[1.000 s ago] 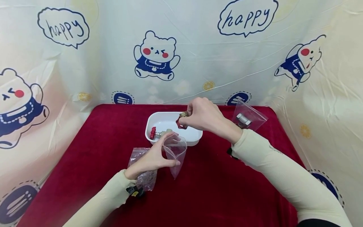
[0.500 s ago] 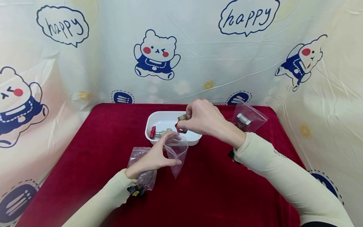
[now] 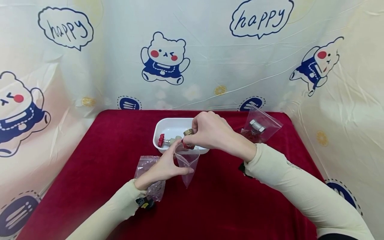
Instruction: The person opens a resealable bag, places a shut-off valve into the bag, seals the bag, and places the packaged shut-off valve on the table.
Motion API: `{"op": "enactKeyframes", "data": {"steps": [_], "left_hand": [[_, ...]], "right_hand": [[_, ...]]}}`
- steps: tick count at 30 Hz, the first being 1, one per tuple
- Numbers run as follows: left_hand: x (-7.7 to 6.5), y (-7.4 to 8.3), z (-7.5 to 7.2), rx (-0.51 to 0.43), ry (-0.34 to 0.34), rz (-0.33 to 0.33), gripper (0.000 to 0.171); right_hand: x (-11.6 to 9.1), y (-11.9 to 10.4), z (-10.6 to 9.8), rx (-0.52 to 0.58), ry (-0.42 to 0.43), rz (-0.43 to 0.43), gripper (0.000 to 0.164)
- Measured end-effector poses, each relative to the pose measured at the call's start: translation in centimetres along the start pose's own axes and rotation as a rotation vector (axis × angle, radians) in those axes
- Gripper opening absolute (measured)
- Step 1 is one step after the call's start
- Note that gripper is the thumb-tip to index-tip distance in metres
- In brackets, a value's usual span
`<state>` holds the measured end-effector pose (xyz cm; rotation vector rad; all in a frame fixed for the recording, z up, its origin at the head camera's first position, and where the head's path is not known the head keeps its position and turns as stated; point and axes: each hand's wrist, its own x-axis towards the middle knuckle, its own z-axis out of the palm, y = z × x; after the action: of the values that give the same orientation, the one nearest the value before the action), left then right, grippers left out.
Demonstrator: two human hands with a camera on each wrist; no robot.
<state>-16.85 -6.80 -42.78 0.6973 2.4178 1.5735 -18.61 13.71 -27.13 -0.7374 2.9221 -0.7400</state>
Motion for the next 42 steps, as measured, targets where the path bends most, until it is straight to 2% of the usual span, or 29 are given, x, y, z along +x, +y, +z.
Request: {"op": "enactKeyframes", "data": {"steps": [11,18,22,30,36,42], "left_hand": [[0.2,0.2,0.3,-0.002,0.049,-0.01,0.104],[0.3,0.2,0.6,-0.032,0.076,0.024,0.098],[0.3,0.2,0.8,-0.051,0.081,0.035,0.094],[0.4,0.1,1.0,-0.067,0.075,0.037,0.099],[0.3,0.1,1.2,-0.068,0.085,0.038,0.1],[0.2,0.2,1.4,-0.067,0.092,0.035,0.099]], "right_hand": [[0.1,-0.4,1.2,-0.06,-0.075,0.024,0.026],[0.2,-0.5,1.5,-0.072,-0.114,0.039,0.027],[0.4,-0.6,1.9,-0.092,-0.142,0.043,0.027],[0.8,-0.4,2.9,-0.116,-0.192,0.065,0.033],[1.2,-0.4,3.8,-0.131,-0.205,0.054,0.043],[1.6,-0.3,4.5,-0.165,-0.213,0.056,0.042]]}}
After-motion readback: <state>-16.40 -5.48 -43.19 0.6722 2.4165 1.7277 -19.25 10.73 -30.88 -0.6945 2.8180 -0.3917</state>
